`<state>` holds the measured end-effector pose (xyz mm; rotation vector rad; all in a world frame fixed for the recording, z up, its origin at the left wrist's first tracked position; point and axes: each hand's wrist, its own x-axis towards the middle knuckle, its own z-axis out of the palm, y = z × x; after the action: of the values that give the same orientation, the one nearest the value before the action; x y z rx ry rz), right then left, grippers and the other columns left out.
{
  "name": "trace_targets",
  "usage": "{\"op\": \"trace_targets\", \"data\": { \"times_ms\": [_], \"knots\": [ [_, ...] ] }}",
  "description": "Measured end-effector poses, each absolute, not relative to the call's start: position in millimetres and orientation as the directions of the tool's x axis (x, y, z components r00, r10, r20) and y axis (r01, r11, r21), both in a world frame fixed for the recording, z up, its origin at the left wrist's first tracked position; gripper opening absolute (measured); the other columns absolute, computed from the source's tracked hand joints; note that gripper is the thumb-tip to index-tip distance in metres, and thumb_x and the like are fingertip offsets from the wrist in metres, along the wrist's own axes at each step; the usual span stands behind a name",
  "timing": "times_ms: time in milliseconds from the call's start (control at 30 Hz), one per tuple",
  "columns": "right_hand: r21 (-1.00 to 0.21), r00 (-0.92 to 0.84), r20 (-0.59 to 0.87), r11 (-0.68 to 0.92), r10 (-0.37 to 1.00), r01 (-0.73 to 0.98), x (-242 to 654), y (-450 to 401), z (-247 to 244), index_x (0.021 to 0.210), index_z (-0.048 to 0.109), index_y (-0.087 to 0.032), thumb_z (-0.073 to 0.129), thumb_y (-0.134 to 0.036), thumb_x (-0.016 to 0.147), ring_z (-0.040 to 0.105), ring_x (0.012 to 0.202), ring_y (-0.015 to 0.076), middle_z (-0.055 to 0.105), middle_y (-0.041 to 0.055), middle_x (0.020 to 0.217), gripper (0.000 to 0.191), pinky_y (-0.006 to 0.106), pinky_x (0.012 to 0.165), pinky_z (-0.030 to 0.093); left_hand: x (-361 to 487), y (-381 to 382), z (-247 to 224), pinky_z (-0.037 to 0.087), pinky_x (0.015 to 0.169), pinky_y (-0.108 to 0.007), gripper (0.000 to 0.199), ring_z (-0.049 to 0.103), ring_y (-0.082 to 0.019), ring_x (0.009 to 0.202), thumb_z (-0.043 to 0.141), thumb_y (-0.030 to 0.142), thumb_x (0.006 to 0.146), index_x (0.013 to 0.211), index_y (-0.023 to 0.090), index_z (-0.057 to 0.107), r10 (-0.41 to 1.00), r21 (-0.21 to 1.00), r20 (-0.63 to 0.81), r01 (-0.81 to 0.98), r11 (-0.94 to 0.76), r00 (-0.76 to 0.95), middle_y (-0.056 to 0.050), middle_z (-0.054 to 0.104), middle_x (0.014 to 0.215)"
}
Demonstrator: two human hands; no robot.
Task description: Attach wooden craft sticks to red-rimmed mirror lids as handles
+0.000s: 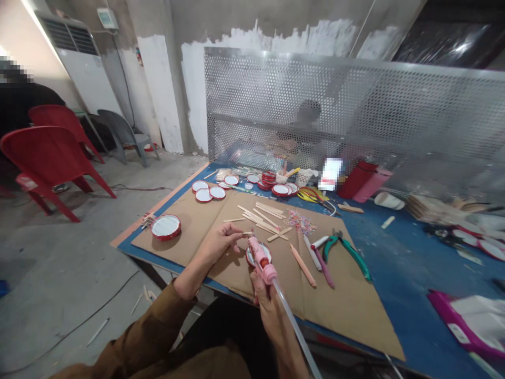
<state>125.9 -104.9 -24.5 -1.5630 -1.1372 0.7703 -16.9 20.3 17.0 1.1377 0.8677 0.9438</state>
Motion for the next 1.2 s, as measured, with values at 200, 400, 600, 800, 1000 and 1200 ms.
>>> {"op": "trace_targets", "data": {
  "times_ms": [200,400,600,800,1000,1200],
  "knots": [
    [-0.955,0.353,0.028,-0.079,0.935,0.285,127,-106,-25,0.082,0.065,-0.022,0.057,-0.068,0.071,0.052,0.048,0.0173,0.054,-0.0015,0.051,0.048,0.029,0.049,0.043,-17,20,17,0.03,0.033,-0.014,0.02,0.05,-0.005,0.036,0.068,0.031,0.073,0.077,0.014,0.056,0.931,0.98,-0.094,-0.131,0.149,0.353,0.004,0.059,0.051],
    [-0.957,0.351,0.049,-0.056,0.935,0.284,129,-106,-33,0.086,0.067,-0.021,0.058,-0.068,0.07,0.052,0.048,0.0166,0.057,-0.0006,0.054,0.051,0.029,0.049,0.044,-17,21,14,0.031,0.035,-0.014,0.014,0.051,-0.005,0.036,0.065,0.026,0.075,0.077,0.014,0.057,0.93,0.982,-0.066,-0.143,0.125,0.361,0.003,0.06,0.054],
    [-0.962,0.338,0.068,-0.028,0.939,0.272,131,-105,-36,0.086,0.067,-0.022,0.06,-0.069,0.067,0.052,0.05,0.0166,0.058,0.0001,0.058,0.051,0.029,0.049,0.044,-18,22,12,0.03,0.034,-0.014,0.016,0.052,-0.006,0.037,0.065,0.027,0.074,0.078,0.014,0.057,0.929,0.982,-0.054,-0.151,0.117,0.366,0.002,0.062,0.056],
    [-0.959,0.332,0.082,-0.016,0.94,0.282,131,-105,-32,0.085,0.068,-0.022,0.059,-0.069,0.069,0.052,0.05,0.0173,0.059,0.0017,0.059,0.05,0.029,0.049,0.045,-18,22,12,0.03,0.035,-0.014,0.021,0.052,-0.005,0.037,0.067,0.031,0.073,0.077,0.014,0.056,0.931,0.978,-0.053,-0.167,0.121,0.362,0.003,0.061,0.057],
    [-0.944,0.323,0.093,-0.02,0.942,0.331,130,-106,-29,0.085,0.066,-0.021,0.054,-0.069,0.073,0.053,0.05,0.0165,0.06,0.0016,0.06,0.051,0.028,0.048,0.045,-18,21,13,0.027,0.034,-0.014,0.019,0.05,-0.005,0.036,0.066,0.031,0.074,0.079,0.014,0.057,0.927,0.98,-0.055,-0.159,0.121,0.37,0.003,0.061,0.055],
    [-0.92,0.338,0.137,-0.007,0.931,0.391,128,-106,-26,0.083,0.066,-0.02,0.051,-0.07,0.074,0.052,0.048,0.0155,0.06,0.0012,0.057,0.053,0.027,0.047,0.044,-19,20,15,0.029,0.035,-0.014,0.017,0.05,-0.005,0.036,0.065,0.029,0.074,0.077,0.015,0.057,0.929,0.981,-0.058,-0.152,0.121,0.366,0.004,0.06,0.053]
  ]
}}
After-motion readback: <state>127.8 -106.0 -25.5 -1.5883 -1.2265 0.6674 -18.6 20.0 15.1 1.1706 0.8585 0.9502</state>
